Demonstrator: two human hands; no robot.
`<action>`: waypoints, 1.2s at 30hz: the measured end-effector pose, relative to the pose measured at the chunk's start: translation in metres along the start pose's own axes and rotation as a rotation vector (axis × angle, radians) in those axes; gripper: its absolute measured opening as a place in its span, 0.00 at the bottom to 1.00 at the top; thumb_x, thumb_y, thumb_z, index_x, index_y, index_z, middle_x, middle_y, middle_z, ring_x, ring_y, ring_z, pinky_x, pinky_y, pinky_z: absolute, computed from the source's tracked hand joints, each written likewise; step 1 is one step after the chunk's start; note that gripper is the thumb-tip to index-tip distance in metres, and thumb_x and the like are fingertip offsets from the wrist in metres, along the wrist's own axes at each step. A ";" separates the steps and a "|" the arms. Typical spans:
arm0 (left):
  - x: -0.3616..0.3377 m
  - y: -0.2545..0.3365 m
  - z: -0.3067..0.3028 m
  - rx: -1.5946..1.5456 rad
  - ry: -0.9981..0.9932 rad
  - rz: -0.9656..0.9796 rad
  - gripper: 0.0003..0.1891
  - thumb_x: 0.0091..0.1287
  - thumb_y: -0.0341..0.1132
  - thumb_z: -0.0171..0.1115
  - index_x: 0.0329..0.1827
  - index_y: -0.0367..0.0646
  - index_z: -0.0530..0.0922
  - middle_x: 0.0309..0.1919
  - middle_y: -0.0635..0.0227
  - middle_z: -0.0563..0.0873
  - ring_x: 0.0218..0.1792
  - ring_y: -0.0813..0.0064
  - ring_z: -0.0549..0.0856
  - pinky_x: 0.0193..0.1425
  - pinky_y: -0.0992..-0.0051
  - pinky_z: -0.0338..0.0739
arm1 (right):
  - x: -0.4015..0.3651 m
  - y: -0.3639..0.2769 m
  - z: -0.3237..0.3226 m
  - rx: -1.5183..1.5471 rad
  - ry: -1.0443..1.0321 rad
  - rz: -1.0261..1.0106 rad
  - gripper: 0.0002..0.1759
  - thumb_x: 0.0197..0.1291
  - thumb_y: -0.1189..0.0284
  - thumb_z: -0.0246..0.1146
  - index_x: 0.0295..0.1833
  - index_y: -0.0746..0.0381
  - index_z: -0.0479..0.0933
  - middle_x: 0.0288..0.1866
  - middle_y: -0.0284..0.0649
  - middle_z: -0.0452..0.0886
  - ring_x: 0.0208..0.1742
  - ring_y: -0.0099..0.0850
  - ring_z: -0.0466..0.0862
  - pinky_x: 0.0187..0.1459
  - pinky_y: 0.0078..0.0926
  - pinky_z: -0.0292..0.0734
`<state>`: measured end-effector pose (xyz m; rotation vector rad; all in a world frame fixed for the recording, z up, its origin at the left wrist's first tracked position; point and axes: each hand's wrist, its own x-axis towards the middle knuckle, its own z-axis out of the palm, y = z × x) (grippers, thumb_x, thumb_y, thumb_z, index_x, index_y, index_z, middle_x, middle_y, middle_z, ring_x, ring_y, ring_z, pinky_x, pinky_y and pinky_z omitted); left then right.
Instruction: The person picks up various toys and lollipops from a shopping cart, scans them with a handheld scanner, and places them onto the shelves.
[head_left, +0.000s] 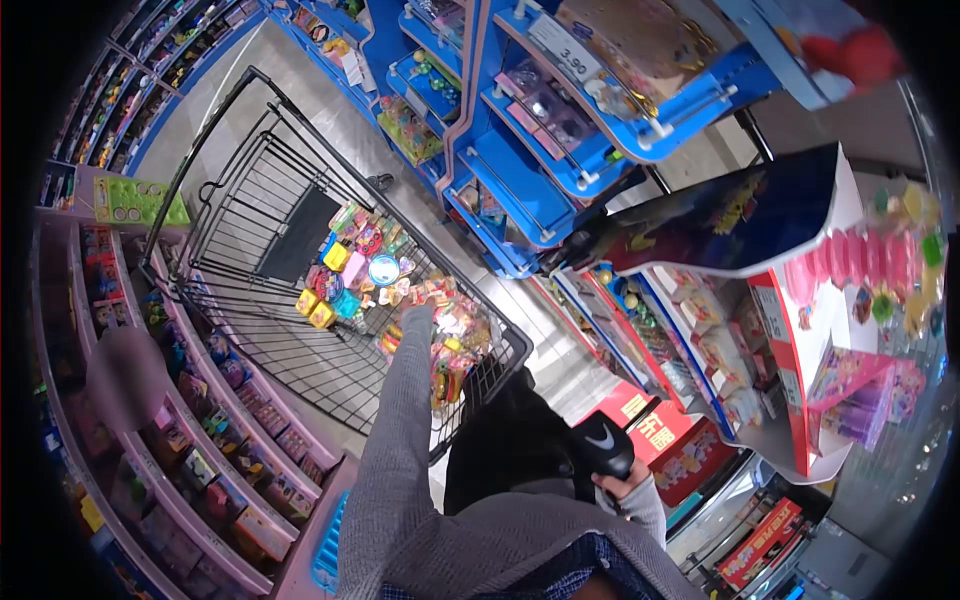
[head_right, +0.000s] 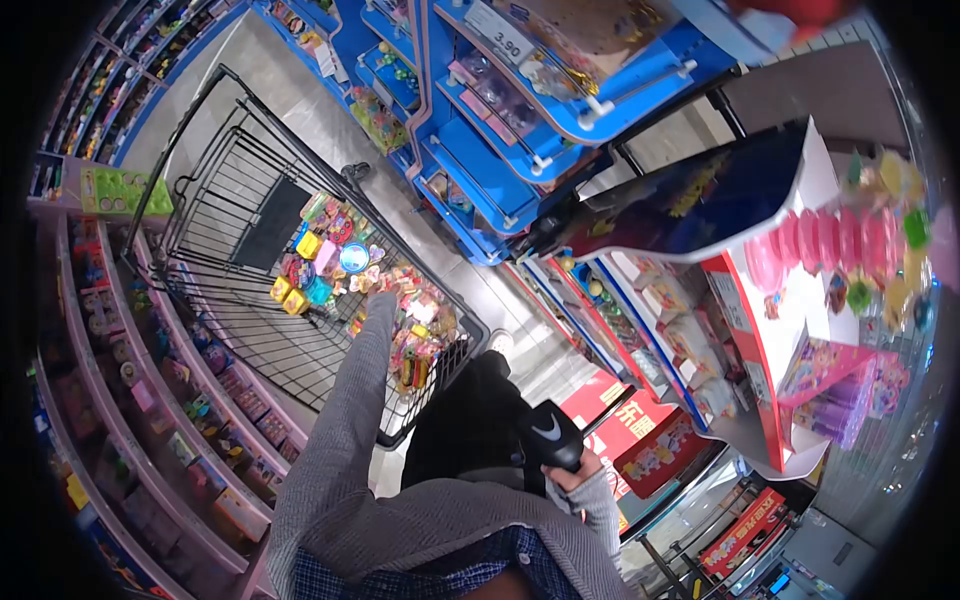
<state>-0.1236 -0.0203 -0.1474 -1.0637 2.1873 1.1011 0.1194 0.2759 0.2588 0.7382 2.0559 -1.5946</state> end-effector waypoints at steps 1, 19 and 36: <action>-0.004 0.012 -0.004 -0.009 -0.005 -0.005 0.41 0.44 0.55 0.62 0.59 0.44 0.60 0.49 0.49 0.72 0.53 0.54 0.70 0.55 0.64 0.64 | 0.000 0.000 0.002 -0.027 0.011 -0.001 0.18 0.39 0.76 0.64 0.40 0.66 0.73 0.32 0.37 0.79 0.34 0.25 0.78 0.40 0.22 0.71; 0.090 -0.036 0.054 0.004 -0.020 0.261 0.22 0.37 0.43 0.74 0.26 0.47 0.68 0.15 0.73 0.73 0.17 0.77 0.71 0.23 0.77 0.69 | 0.006 -0.007 0.022 -0.067 0.135 0.137 0.14 0.38 0.76 0.65 0.35 0.64 0.74 0.25 0.32 0.77 0.26 0.21 0.76 0.31 0.18 0.70; 0.004 0.016 -0.004 -0.078 -0.010 0.125 0.18 0.57 0.30 0.51 0.53 0.44 0.68 0.36 0.63 0.79 0.43 0.76 0.76 0.42 0.72 0.71 | 0.002 0.012 0.013 -0.081 0.015 0.204 0.22 0.37 0.74 0.66 0.44 0.64 0.73 0.36 0.35 0.78 0.39 0.25 0.76 0.44 0.21 0.69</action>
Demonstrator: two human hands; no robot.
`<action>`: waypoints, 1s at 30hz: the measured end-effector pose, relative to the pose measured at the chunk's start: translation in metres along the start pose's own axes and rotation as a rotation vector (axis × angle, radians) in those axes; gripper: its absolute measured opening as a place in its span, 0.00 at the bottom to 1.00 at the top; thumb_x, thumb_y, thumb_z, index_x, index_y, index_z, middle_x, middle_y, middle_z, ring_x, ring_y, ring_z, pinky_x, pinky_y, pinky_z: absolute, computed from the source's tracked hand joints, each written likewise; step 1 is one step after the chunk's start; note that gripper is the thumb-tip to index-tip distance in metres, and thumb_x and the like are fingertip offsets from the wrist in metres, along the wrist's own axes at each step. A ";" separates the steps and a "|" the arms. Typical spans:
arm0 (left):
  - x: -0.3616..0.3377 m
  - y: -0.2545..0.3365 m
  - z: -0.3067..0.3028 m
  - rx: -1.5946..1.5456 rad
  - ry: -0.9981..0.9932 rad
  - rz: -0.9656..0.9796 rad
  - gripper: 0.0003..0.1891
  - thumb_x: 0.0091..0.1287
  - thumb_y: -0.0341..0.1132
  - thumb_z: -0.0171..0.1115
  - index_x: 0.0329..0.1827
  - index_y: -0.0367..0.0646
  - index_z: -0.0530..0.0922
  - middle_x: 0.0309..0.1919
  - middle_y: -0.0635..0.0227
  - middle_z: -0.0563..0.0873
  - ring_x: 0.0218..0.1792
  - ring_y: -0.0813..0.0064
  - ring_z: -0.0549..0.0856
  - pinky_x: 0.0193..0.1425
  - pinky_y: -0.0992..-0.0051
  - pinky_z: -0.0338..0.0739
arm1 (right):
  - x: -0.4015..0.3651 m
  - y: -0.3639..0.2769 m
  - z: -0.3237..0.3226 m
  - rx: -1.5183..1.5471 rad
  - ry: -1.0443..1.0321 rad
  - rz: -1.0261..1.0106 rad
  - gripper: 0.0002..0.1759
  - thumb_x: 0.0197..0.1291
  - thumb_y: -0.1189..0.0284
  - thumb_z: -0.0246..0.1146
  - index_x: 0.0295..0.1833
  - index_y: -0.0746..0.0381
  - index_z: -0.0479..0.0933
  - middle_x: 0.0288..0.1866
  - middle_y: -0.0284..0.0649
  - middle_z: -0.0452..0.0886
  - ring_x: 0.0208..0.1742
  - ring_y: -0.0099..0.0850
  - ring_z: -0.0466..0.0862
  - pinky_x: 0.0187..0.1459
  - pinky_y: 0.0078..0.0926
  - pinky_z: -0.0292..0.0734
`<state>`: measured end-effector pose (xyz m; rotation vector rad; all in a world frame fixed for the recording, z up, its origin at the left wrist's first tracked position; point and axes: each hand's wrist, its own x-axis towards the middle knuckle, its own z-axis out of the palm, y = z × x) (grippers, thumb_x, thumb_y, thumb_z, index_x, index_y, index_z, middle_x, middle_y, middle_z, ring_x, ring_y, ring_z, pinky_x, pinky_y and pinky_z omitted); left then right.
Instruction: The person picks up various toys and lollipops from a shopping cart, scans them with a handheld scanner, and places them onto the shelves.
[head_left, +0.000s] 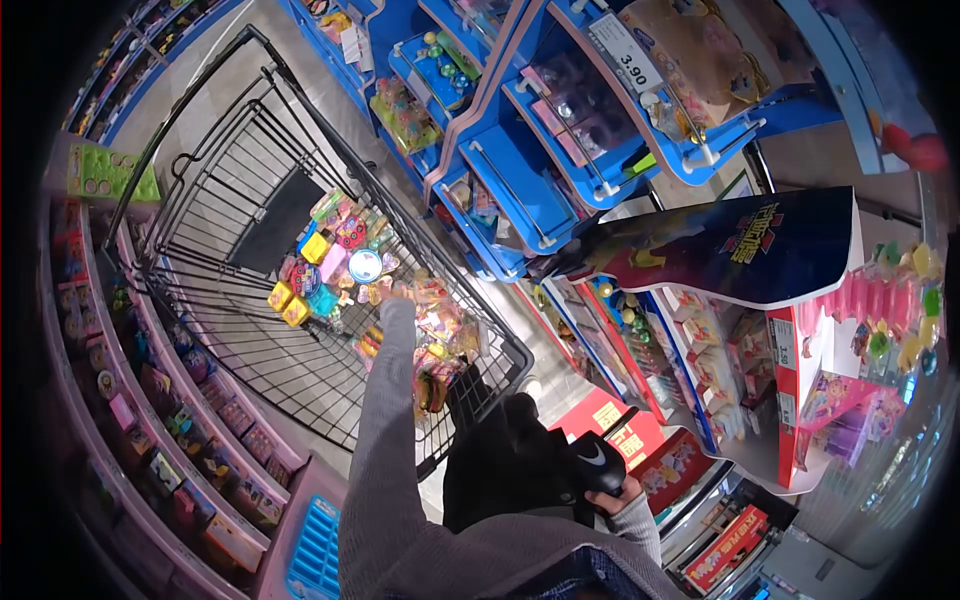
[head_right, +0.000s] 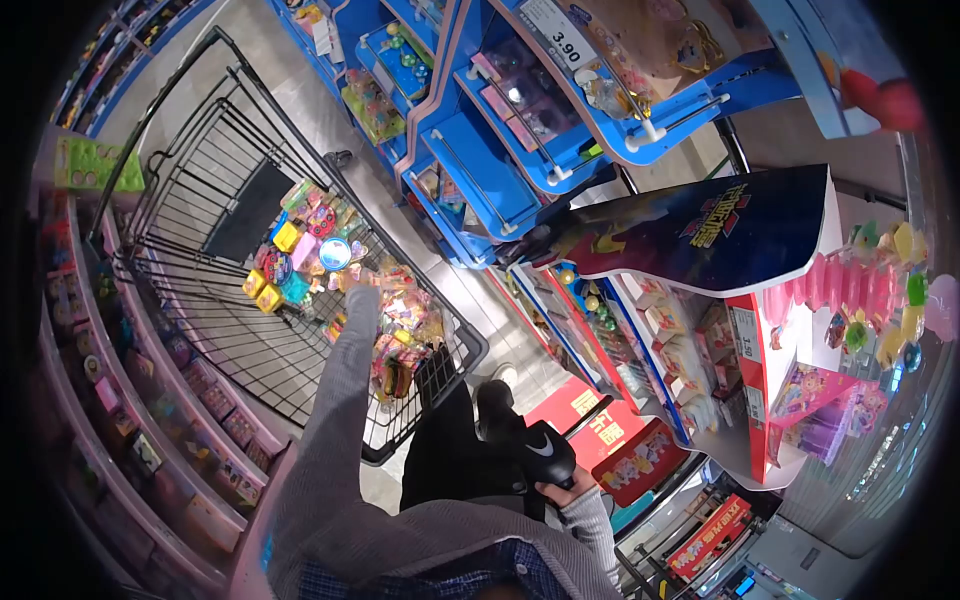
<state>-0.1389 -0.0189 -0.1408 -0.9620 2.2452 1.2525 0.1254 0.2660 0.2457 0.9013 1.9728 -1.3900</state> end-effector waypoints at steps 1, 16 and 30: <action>0.008 -0.014 0.007 -0.002 0.008 0.002 0.18 0.57 0.30 0.51 0.53 0.44 0.68 0.36 0.63 0.79 0.43 0.76 0.76 0.42 0.72 0.71 | 0.000 0.002 -0.002 0.000 -0.005 -0.007 0.22 0.37 0.74 0.66 0.44 0.64 0.73 0.36 0.35 0.78 0.39 0.25 0.76 0.44 0.21 0.69; 0.076 -0.065 0.079 0.638 -0.208 0.289 0.15 0.60 0.44 0.50 0.43 0.45 0.76 0.38 0.63 0.80 0.37 0.69 0.79 0.39 0.69 0.72 | -0.008 0.035 -0.007 0.174 0.161 0.032 0.18 0.37 0.76 0.66 0.39 0.63 0.75 0.26 0.32 0.78 0.26 0.20 0.76 0.31 0.17 0.71; -0.047 -0.034 -0.005 -0.840 0.322 -0.175 0.18 0.49 0.39 0.67 0.38 0.41 0.71 0.30 0.69 0.77 0.32 0.79 0.75 0.34 0.79 0.71 | -0.007 0.028 -0.004 0.342 0.124 -0.056 0.14 0.40 0.78 0.64 0.37 0.65 0.73 0.22 0.32 0.76 0.17 0.19 0.73 0.20 0.15 0.69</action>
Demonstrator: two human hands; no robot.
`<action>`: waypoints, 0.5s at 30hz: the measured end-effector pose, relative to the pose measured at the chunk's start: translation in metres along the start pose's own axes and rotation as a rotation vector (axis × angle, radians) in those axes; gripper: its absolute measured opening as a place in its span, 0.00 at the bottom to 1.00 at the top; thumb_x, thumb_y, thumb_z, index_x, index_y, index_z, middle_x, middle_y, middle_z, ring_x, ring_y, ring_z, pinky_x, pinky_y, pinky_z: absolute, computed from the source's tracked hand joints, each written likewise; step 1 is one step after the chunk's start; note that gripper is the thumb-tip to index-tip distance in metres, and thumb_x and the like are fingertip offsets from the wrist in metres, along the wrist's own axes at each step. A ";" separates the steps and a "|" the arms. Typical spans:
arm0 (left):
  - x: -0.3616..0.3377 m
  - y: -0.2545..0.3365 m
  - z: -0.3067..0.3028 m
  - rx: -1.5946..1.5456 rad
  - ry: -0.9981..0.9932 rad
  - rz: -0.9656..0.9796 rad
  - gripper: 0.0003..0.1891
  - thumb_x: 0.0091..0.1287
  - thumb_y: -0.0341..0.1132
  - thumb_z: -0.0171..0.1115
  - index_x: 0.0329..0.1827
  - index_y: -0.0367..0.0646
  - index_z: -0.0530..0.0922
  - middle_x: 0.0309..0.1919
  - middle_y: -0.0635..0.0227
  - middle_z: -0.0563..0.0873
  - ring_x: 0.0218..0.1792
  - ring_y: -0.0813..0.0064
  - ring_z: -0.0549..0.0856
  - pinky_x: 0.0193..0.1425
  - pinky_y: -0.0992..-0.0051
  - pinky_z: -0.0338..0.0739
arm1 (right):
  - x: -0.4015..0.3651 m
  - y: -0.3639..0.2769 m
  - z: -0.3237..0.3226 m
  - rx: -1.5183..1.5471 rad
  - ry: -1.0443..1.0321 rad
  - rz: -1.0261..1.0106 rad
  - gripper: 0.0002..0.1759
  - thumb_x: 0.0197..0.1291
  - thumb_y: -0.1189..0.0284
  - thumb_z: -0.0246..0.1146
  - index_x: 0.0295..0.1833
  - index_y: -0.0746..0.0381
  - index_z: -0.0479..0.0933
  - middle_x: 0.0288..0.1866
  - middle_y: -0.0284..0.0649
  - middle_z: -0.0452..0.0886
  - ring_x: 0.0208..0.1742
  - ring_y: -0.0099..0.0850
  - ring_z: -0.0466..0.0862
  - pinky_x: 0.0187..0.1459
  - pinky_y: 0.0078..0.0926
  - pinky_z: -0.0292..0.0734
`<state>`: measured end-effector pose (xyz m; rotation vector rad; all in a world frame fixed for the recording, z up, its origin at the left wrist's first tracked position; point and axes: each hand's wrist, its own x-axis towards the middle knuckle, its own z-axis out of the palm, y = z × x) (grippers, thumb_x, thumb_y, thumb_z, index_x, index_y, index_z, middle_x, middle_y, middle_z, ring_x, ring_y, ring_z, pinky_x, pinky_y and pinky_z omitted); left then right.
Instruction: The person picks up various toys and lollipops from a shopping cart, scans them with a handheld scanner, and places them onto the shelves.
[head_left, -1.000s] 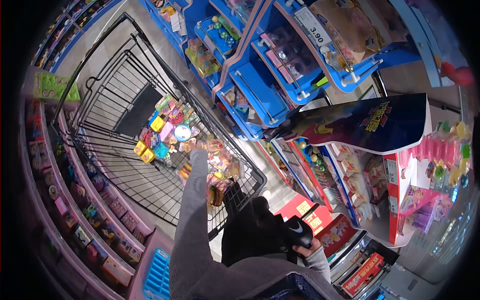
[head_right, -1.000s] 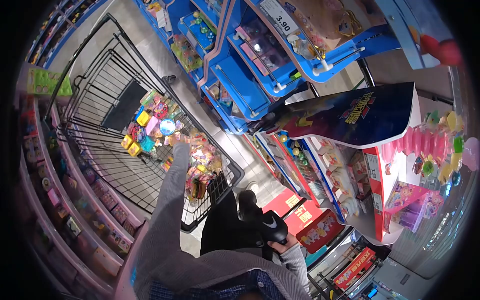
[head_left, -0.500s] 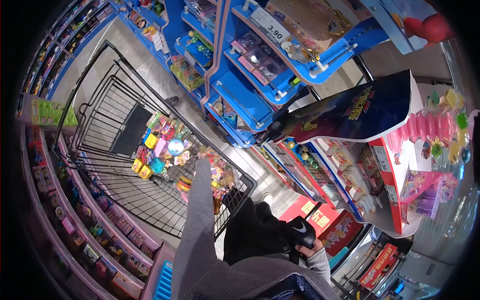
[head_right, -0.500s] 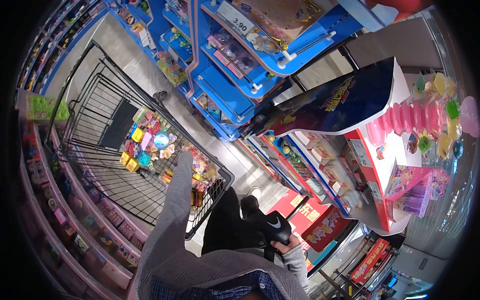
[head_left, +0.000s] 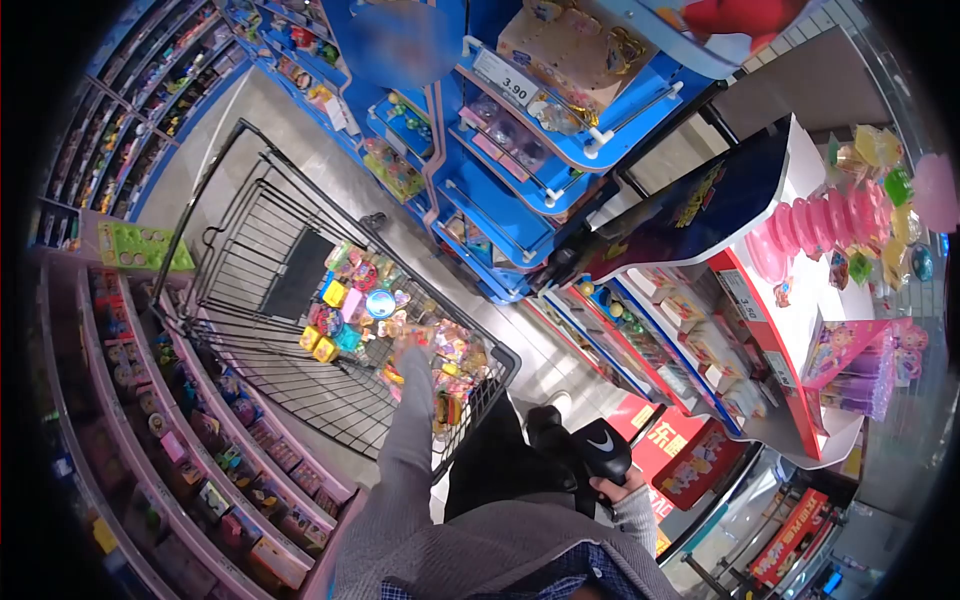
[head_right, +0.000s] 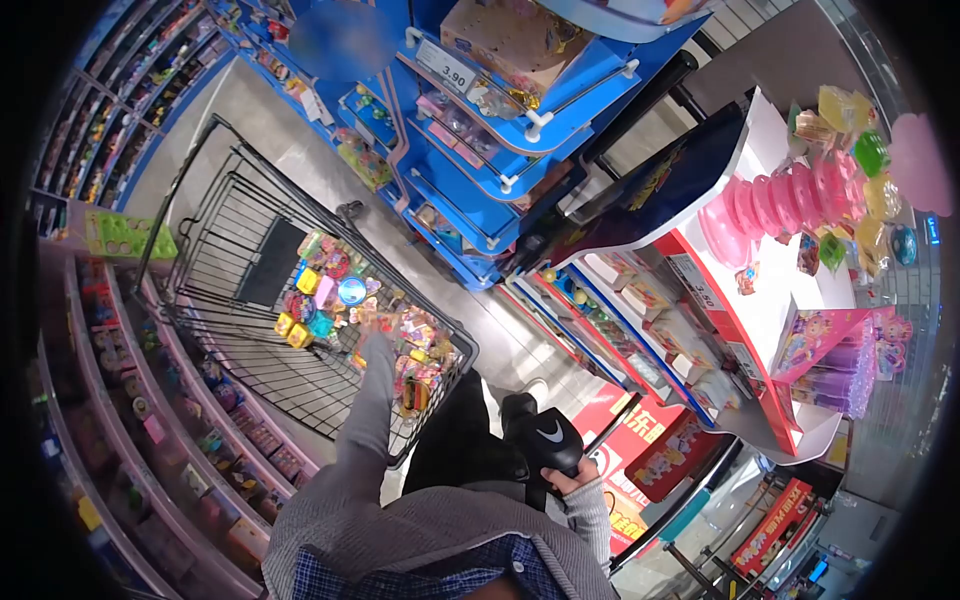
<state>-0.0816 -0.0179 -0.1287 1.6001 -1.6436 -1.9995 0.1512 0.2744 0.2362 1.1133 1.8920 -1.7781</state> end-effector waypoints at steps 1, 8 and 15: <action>-0.071 0.061 -0.003 -0.183 -0.305 0.051 0.16 0.53 0.37 0.62 0.42 0.40 0.72 0.33 0.69 0.77 0.33 0.79 0.75 0.34 0.80 0.70 | 0.002 0.001 -0.002 -0.002 -0.004 0.000 0.15 0.40 0.78 0.64 0.38 0.65 0.73 0.23 0.33 0.76 0.17 0.19 0.73 0.20 0.15 0.69; -0.140 0.065 -0.058 -0.255 -0.346 0.019 0.16 0.57 0.36 0.55 0.47 0.39 0.71 0.35 0.69 0.77 0.32 0.78 0.75 0.34 0.80 0.71 | 0.016 -0.001 -0.014 0.072 -0.076 -0.029 0.15 0.40 0.76 0.65 0.37 0.65 0.73 0.22 0.32 0.75 0.17 0.19 0.72 0.20 0.16 0.67; -0.279 0.127 -0.014 -0.004 -0.448 0.538 0.11 0.54 0.33 0.56 0.39 0.40 0.73 0.31 0.69 0.77 0.29 0.79 0.76 0.31 0.80 0.71 | 0.012 0.010 -0.065 0.077 -0.153 -0.188 0.13 0.40 0.76 0.66 0.35 0.65 0.74 0.21 0.32 0.76 0.17 0.18 0.73 0.21 0.16 0.68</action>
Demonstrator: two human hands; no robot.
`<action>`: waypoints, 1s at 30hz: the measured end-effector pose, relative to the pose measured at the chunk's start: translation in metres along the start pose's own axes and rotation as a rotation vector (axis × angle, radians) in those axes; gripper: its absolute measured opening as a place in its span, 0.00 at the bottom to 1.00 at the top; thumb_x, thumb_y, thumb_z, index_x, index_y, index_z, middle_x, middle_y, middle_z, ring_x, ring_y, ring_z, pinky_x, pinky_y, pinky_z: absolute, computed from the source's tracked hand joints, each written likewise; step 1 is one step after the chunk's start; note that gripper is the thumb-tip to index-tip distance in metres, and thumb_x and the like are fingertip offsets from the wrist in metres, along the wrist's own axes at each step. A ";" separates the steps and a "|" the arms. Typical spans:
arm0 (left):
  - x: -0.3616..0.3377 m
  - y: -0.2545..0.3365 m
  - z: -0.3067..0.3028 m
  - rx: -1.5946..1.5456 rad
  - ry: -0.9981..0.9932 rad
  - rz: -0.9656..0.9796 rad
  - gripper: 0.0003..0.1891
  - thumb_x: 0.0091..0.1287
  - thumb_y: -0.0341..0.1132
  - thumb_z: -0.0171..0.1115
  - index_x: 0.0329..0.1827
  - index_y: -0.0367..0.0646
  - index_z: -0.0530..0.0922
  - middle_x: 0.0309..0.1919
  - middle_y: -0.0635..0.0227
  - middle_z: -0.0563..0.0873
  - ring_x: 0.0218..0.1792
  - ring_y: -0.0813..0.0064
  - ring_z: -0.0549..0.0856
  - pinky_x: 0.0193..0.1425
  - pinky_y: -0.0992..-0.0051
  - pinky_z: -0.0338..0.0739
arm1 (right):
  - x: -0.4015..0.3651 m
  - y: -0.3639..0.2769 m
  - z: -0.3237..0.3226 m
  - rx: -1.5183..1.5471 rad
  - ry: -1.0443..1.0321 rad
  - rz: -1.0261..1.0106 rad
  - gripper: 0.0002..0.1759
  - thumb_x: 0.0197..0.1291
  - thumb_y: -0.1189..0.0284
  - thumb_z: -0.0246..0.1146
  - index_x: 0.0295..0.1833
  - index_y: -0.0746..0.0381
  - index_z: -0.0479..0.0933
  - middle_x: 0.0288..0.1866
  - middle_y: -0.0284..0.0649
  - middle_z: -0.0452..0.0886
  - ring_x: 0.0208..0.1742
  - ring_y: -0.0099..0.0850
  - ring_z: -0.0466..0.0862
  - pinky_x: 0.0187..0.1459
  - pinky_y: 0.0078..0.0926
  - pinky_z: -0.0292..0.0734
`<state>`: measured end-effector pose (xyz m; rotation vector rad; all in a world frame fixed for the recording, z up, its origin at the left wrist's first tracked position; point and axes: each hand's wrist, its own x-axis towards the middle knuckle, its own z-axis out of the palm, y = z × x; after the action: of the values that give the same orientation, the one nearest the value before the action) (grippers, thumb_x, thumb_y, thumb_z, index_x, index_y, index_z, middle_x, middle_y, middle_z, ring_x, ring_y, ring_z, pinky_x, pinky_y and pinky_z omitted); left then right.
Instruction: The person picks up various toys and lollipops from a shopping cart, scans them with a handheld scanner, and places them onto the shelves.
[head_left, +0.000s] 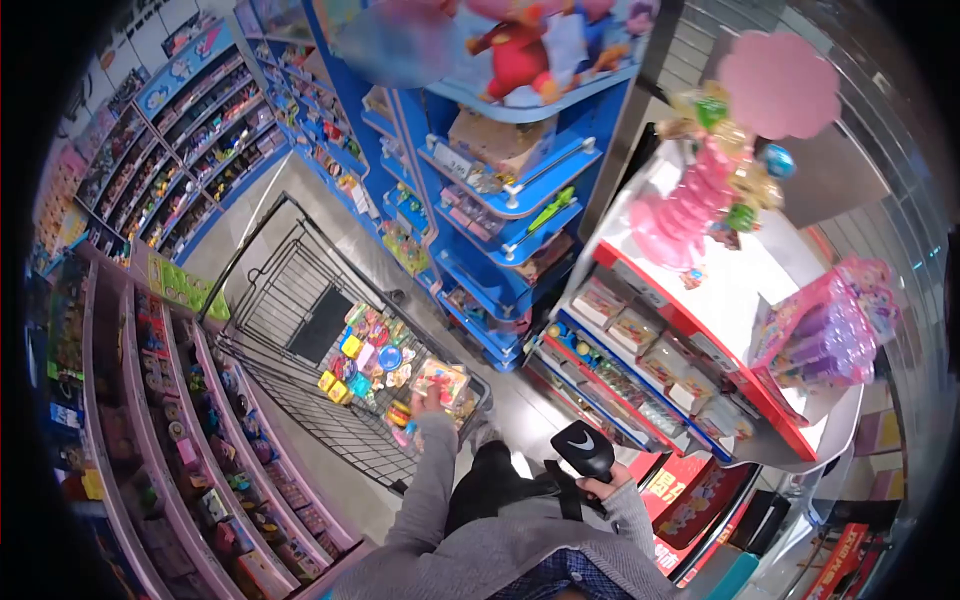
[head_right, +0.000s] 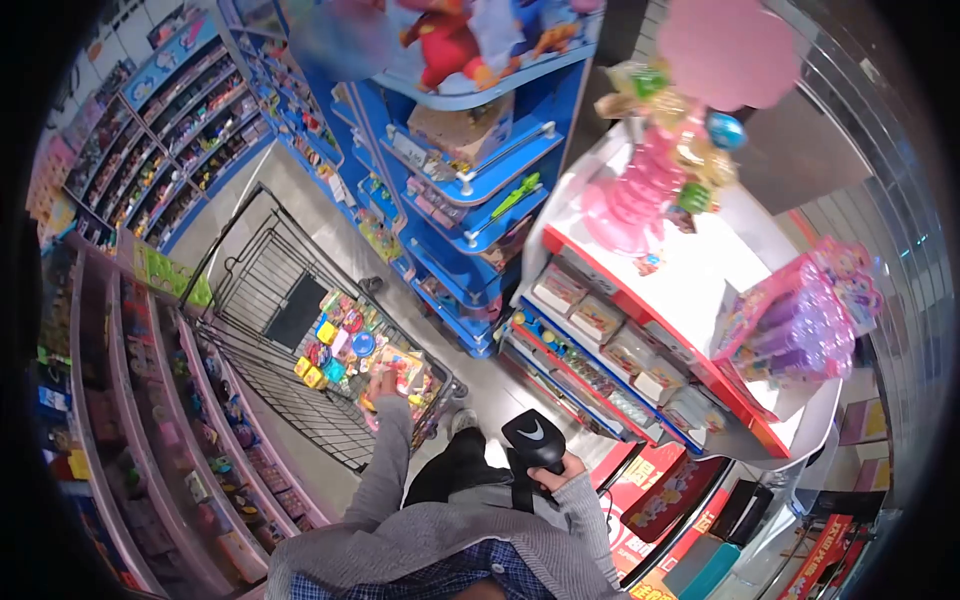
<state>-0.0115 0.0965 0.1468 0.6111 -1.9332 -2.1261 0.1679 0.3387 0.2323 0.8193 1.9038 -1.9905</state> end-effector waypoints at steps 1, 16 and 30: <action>-0.010 0.016 0.014 -0.110 -0.054 -0.064 0.10 0.53 0.33 0.56 0.38 0.40 0.73 0.30 0.69 0.77 0.28 0.80 0.76 0.31 0.80 0.71 | -0.004 0.002 -0.009 0.029 -0.011 -0.044 0.13 0.40 0.76 0.66 0.35 0.65 0.74 0.21 0.32 0.76 0.18 0.18 0.73 0.21 0.16 0.68; -0.235 0.028 0.119 -0.148 -1.027 -0.538 0.13 0.55 0.28 0.57 0.44 0.36 0.72 0.39 0.59 0.79 0.40 0.73 0.80 0.46 0.75 0.74 | -0.073 0.039 -0.145 0.240 0.075 -0.376 0.18 0.42 0.81 0.64 0.43 0.66 0.71 0.23 0.34 0.76 0.18 0.21 0.74 0.20 0.18 0.70; -0.283 0.022 0.128 -0.013 -1.167 0.040 0.14 0.51 0.36 0.66 0.38 0.38 0.76 0.33 0.71 0.67 0.37 0.79 0.72 0.38 0.81 0.69 | -0.076 0.040 -0.146 0.138 0.263 -0.532 0.18 0.40 0.77 0.68 0.41 0.64 0.74 0.35 0.34 0.79 0.36 0.21 0.77 0.40 0.20 0.72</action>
<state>0.1839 0.3268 0.2226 -0.8999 -2.2871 -2.7246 0.2819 0.4634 0.2450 0.6844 2.3482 -2.4417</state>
